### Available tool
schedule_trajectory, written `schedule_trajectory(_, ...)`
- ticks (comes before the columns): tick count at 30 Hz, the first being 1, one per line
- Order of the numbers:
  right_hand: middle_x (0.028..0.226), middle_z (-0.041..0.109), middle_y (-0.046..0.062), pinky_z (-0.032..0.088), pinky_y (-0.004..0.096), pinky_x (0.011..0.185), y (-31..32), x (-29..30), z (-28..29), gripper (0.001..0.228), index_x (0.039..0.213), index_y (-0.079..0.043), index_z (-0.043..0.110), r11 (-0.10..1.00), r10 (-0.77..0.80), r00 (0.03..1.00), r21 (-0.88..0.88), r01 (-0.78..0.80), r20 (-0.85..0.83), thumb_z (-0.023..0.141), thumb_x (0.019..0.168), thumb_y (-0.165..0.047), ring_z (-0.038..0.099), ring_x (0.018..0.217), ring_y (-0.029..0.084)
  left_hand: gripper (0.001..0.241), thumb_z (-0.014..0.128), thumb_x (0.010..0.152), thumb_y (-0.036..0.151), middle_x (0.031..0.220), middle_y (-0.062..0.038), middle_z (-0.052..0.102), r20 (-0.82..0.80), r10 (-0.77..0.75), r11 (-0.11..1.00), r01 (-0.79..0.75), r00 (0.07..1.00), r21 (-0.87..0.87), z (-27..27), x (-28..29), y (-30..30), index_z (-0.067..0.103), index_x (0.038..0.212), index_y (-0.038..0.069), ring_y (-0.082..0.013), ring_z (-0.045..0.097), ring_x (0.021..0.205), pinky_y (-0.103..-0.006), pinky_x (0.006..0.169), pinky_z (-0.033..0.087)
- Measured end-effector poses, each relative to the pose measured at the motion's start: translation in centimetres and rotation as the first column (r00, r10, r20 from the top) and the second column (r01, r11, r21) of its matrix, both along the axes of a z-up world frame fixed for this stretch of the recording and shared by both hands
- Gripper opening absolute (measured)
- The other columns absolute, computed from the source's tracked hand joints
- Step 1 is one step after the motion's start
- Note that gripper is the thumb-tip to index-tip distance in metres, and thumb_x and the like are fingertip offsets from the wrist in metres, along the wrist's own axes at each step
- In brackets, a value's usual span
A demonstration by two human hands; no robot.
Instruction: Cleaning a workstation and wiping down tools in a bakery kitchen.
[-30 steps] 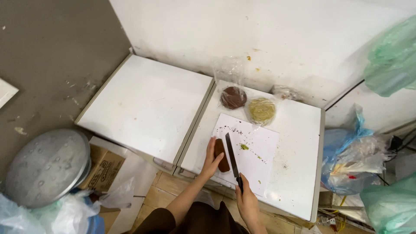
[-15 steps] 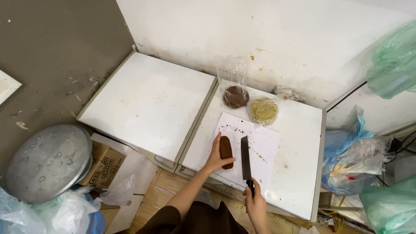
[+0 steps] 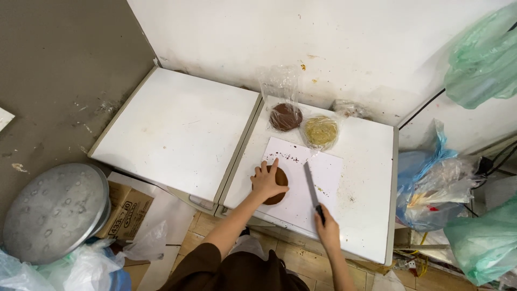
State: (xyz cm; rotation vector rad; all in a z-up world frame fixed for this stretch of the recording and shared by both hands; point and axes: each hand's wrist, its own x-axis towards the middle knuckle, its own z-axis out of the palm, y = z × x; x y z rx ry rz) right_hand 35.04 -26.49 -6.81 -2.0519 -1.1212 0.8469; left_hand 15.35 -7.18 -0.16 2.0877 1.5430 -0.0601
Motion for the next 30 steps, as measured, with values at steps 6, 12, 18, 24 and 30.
schedule_trajectory(6, 0.091, 0.074, 0.015, 0.053, 0.031, 0.049, 0.3, 0.1, 3.4, 0.043, 0.142, -0.010, 0.058, 0.990, -0.058, 0.969, 0.139, 0.025, 0.240, 0.059, 0.100, -0.020, 0.063, 0.058, 0.018, 0.125, 0.075, 0.074, 0.071, 0.166, -0.023, 0.016, -0.148, -0.097, 0.984, 0.118, 0.984, 0.134, -3.7, 3.4, -1.2, 0.011, 0.165, 0.015, -0.0462, 0.025, 0.147, -0.0726, 0.108, 0.031)
schedule_trajectory(12, 0.099, 0.076, 0.017, 0.061, 0.037, 0.062, 2.3, -0.9, 0.4, 0.044, 0.140, -0.013, 0.060, 0.966, 0.107, 0.936, 0.188, -0.177, 0.334, 0.063, 0.098, -0.022, 0.072, 0.071, 0.028, 0.124, 0.069, 0.074, 0.080, 0.168, -0.023, 0.002, -0.046, -0.159, 0.945, 0.165, 0.986, 0.283, -4.0, 1.5, -3.1, 0.012, 0.164, 0.019, -0.0457, 0.001, 0.154, -0.0745, 0.117, 0.004)
schedule_trajectory(18, 0.099, 0.076, 0.017, 0.061, 0.036, 0.063, 2.8, 1.3, 1.7, 0.047, 0.145, -0.016, 0.057, 0.996, 0.020, 0.949, 0.073, -0.046, 0.316, 0.061, 0.099, -0.021, 0.073, 0.069, 0.024, 0.125, 0.079, 0.064, 0.076, 0.169, -0.023, 0.002, -0.059, -0.351, 0.884, 0.351, 0.935, 0.308, -2.4, -2.0, -4.8, 0.020, 0.161, 0.023, -0.0448, -0.002, 0.155, -0.0730, 0.119, 0.004)
schedule_trajectory(24, 0.110, 0.073, 0.012, 0.060, 0.038, 0.056, -4.4, 4.5, 4.5, 0.049, 0.146, -0.021, 0.057, 0.976, -0.210, 0.906, 0.026, 0.216, 0.368, 0.063, 0.097, -0.023, 0.071, 0.067, 0.023, 0.124, 0.087, 0.067, 0.063, 0.168, -0.023, -0.001, -0.001, -0.313, 0.891, 0.294, 0.950, 0.347, -5.4, -1.5, -4.1, 0.020, 0.163, 0.025, -0.0489, -0.002, 0.153, -0.0759, 0.115, 0.011)
schedule_trajectory(30, 0.109, 0.071, 0.011, 0.055, 0.043, 0.070, -12.5, 4.6, 9.5, 0.053, 0.139, -0.017, 0.062, 0.897, -0.442, 0.699, 0.294, 0.330, 0.562, 0.073, 0.087, -0.023, 0.070, 0.087, 0.033, 0.116, 0.078, 0.082, 0.056, 0.167, -0.027, -0.012, 0.018, -0.470, 0.854, 0.449, 0.883, 0.264, 3.9, 4.9, -7.3, 0.007, 0.165, 0.017, -0.0500, -0.008, 0.152, -0.0691, 0.121, 0.001)
